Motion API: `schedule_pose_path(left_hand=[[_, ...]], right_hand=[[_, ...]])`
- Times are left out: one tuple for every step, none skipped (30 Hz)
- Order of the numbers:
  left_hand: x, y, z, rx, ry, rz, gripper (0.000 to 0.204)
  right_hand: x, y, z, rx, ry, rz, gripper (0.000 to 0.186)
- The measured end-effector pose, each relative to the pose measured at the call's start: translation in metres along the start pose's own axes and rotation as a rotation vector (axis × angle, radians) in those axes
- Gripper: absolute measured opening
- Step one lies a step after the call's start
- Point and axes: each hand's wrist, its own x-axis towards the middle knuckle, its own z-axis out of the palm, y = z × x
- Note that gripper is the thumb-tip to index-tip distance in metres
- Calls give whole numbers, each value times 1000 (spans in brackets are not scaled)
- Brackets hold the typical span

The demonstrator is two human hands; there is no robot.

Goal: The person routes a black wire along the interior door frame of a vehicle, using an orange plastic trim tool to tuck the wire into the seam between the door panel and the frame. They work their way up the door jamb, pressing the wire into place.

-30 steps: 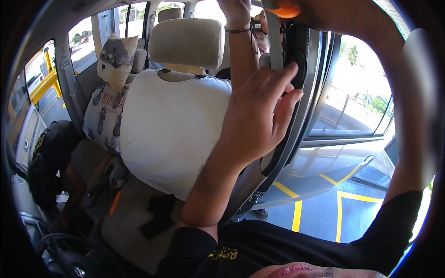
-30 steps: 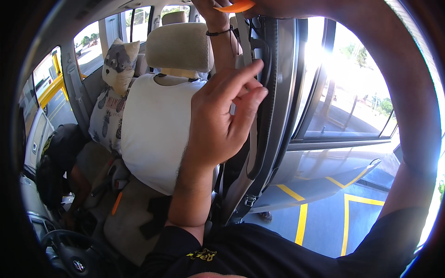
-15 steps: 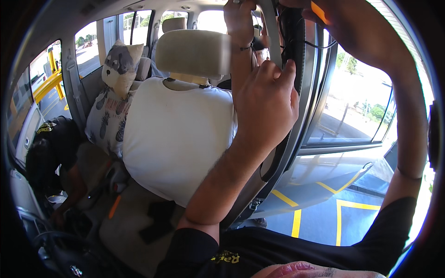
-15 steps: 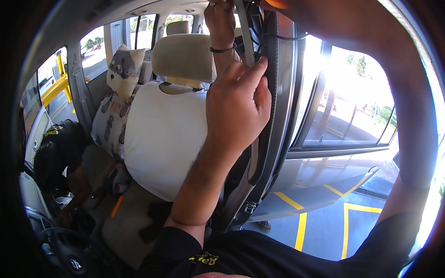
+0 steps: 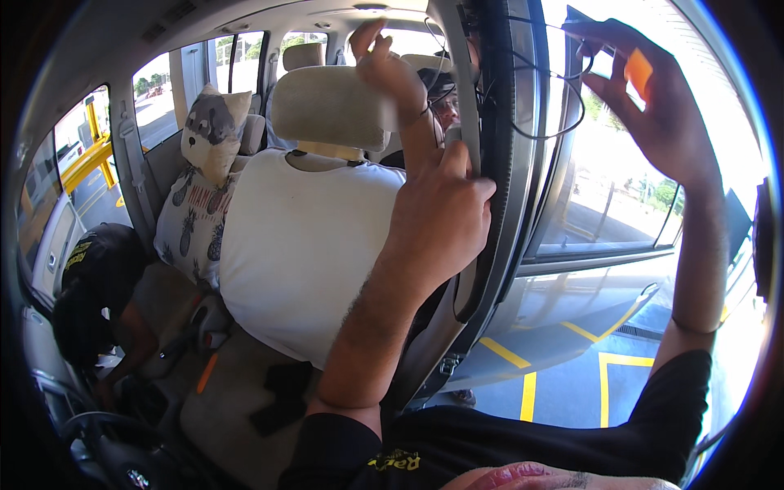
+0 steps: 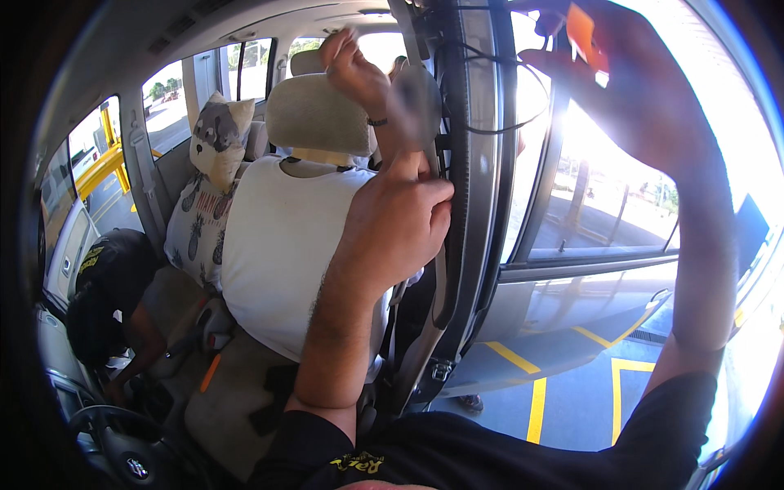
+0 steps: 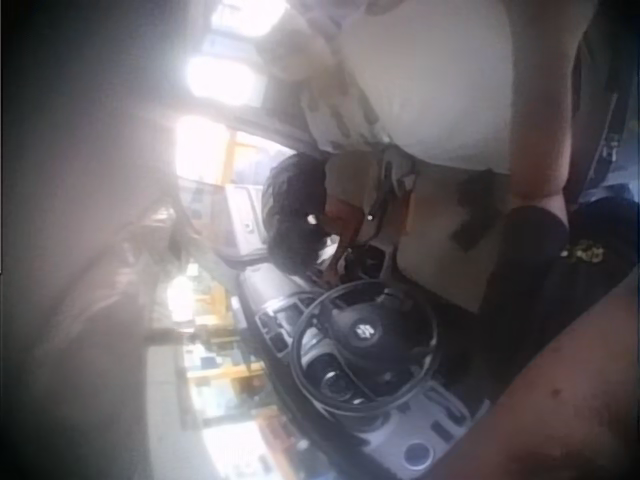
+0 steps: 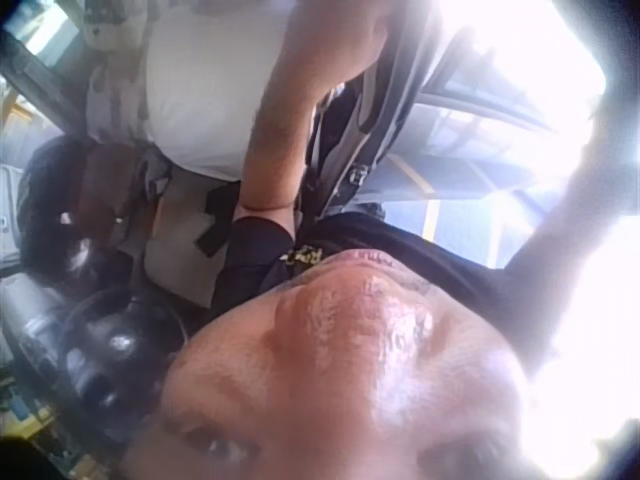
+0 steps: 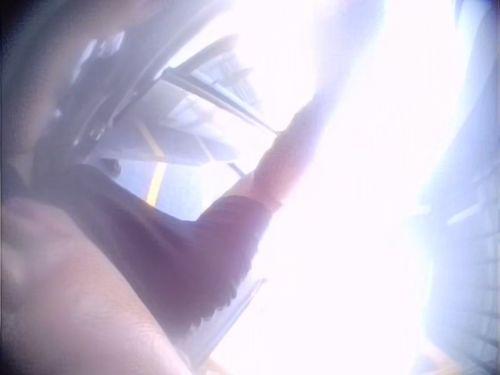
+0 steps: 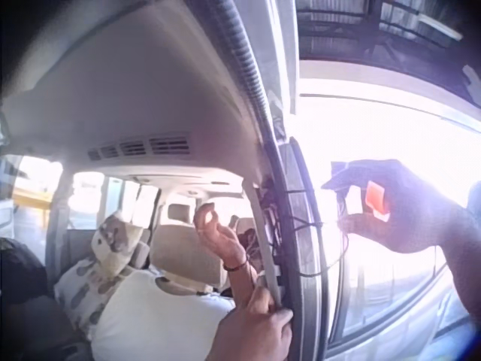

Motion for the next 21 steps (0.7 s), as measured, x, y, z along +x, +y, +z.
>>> schedule_pose_path(left_hand=[[-2, 0, -2, -2, -36, -9, 9], [-4, -1, -3, -10, -78, -24, 11], [-4, -1, -5, -17, -117, -39, 12], [-4, 0, -7, -23, -155, -53, 14], [-6, 1, -8, -7, -150, -53, 17], [-9, 2, -8, 10, -145, -53, 20], [-12, 3, -9, 27, -140, -52, 23], [-15, 7, -15, 49, -188, -56, 29], [-17, 7, -13, 84, -123, -5, 30], [-18, 8, -11, 55, -107, -19, 31], [-20, 8, -9, 25, -90, -37, 31], [-22, 6, -8, -12, -75, -48, 31], [-23, 4, -7, -49, -60, -58, 30], [-25, 2, -5, -89, -45, -67, 30], [-26, 2, -3, -108, -12, -69, 28], [-27, 1, -1, -128, 21, -71, 27], [-26, 0, 1, -145, 54, -71, 25], [-25, 0, 3, -169, 92, -61, 23], [-23, 0, 6, -193, 131, -50, 21], [-21, 0, 7, -209, 169, -43, 19], [-21, -2, 7, -197, 181, -27, 17]], right_hand=[[-5, -6, 1, 32, -40, -44, 60], [-8, -18, 0, 50, -101, -41, 70], [-9, -25, 0, 77, -145, -34, 81], [-9, -34, 0, 86, -167, -25, 92], [-11, -37, 3, 161, -183, -8, 99], [-11, -39, 7, 236, -196, 8, 106], [-11, -43, 10, 215, -191, 10, 103], [-9, -46, 17, 123, -158, 10, 101], [-8, -50, 23, 16, -123, 3, 99], [-4, -52, 29, -61, -100, -5, 97], [4, -51, 36, -99, -71, -37, 88], [11, -50, 37, -161, -86, -76, 82], [18, -49, 36, -223, -101, -115, 76], [21, -46, 37, -287, -117, -153, 71], [21, -40, 39, -279, -106, -167, 68], [19, -31, 41, -271, -97, -180, 66], [18, -26, 43, -263, -84, -193, 63], [16, -25, 43, -231, -102, -164, 66], [13, -26, 41, -200, -121, -135, 69], [8, -31, 42, -154, -124, -109, 71], [3, -36, 43, -109, -126, -85, 73]])
